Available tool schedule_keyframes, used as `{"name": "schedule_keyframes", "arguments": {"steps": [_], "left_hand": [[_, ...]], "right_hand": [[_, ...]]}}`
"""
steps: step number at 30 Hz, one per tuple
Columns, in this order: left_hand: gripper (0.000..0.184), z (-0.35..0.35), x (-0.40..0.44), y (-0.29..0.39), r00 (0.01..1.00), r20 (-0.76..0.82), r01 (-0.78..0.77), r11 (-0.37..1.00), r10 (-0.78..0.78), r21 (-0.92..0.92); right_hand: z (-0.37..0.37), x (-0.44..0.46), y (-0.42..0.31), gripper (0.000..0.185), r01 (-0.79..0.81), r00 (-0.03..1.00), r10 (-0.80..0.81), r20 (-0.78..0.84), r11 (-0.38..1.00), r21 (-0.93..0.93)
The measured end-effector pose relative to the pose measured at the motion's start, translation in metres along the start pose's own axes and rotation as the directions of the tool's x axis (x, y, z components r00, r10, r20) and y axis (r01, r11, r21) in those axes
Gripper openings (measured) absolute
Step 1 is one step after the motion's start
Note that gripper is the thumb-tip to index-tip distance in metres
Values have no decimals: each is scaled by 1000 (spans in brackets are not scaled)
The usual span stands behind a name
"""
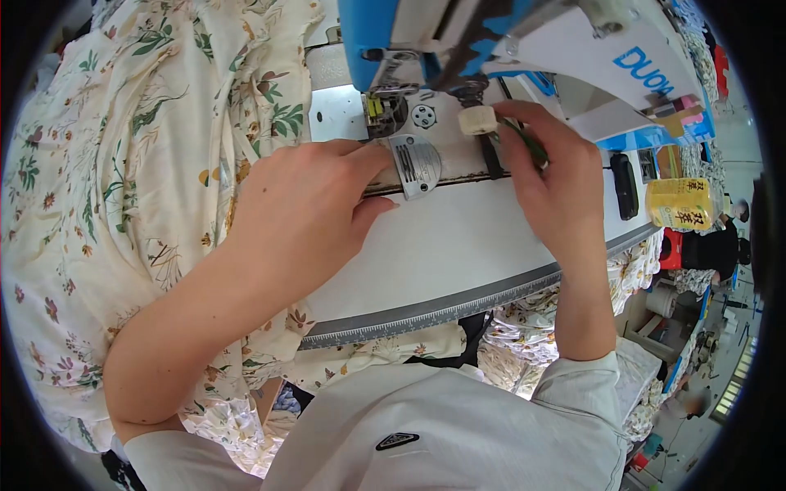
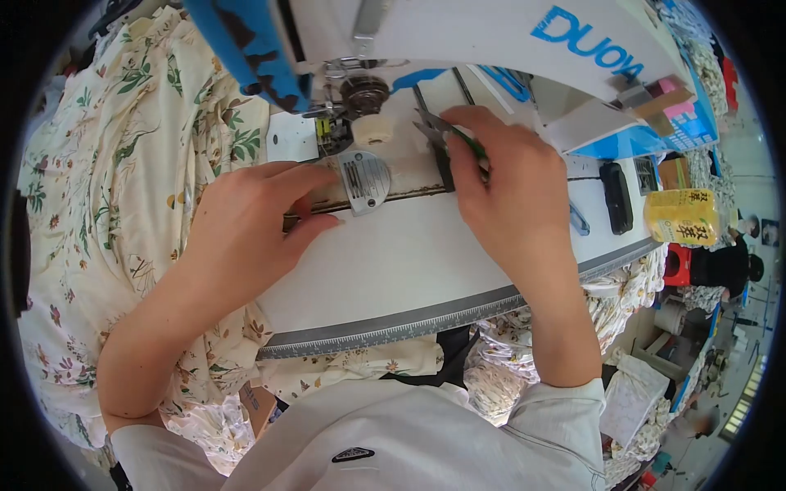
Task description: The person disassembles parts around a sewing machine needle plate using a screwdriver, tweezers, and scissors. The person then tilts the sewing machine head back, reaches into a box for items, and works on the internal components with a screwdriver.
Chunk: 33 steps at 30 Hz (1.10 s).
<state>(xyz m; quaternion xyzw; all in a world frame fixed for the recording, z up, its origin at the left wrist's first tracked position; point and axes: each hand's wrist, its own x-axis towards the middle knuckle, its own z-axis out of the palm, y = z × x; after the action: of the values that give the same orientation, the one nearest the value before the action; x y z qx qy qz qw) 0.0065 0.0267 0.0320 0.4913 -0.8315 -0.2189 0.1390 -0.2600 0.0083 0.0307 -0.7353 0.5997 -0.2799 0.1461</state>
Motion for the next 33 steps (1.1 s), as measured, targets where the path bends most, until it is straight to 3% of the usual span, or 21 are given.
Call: {"name": "schedule_keyframes", "arguments": {"steps": [2, 7, 10, 14, 19, 22, 27, 33], "left_hand": [[29, 1, 1, 3, 999, -3, 32, 999, -32, 17], [29, 9, 0, 4, 999, -25, -42, 999, 43, 35], [44, 21, -6, 4, 976, -13, -208, 948, 218, 242], [41, 30, -11, 12, 956, 34, -286, 899, 292, 333], [42, 35, -11, 8, 950, 27, -300, 885, 311, 356], [44, 39, -12, 7, 933, 7, -340, 874, 361, 347], [47, 45, -12, 4, 894, -58, -392, 839, 444, 376], [41, 44, -10, 3, 908, -26, -373, 836, 418, 404]], "right_hand": [[7, 5, 10, 18, 295, 944, -321, -74, 924, -245], [15, 1, 4, 17, 253, 955, -280, -93, 939, -235], [13, 3, 3, 17, 214, 961, -253, -109, 935, -282], [13, 7, -2, 18, 151, 968, -192, -162, 959, -239], [18, 24, -1, 20, 203, 961, -254, -112, 919, -338], [24, 33, 6, 20, 117, 959, -234, -163, 844, -524], [24, 34, 16, 19, 127, 957, -250, -149, 820, -558], [22, 34, 8, 18, 118, 982, -179, -63, 836, -535]]}}
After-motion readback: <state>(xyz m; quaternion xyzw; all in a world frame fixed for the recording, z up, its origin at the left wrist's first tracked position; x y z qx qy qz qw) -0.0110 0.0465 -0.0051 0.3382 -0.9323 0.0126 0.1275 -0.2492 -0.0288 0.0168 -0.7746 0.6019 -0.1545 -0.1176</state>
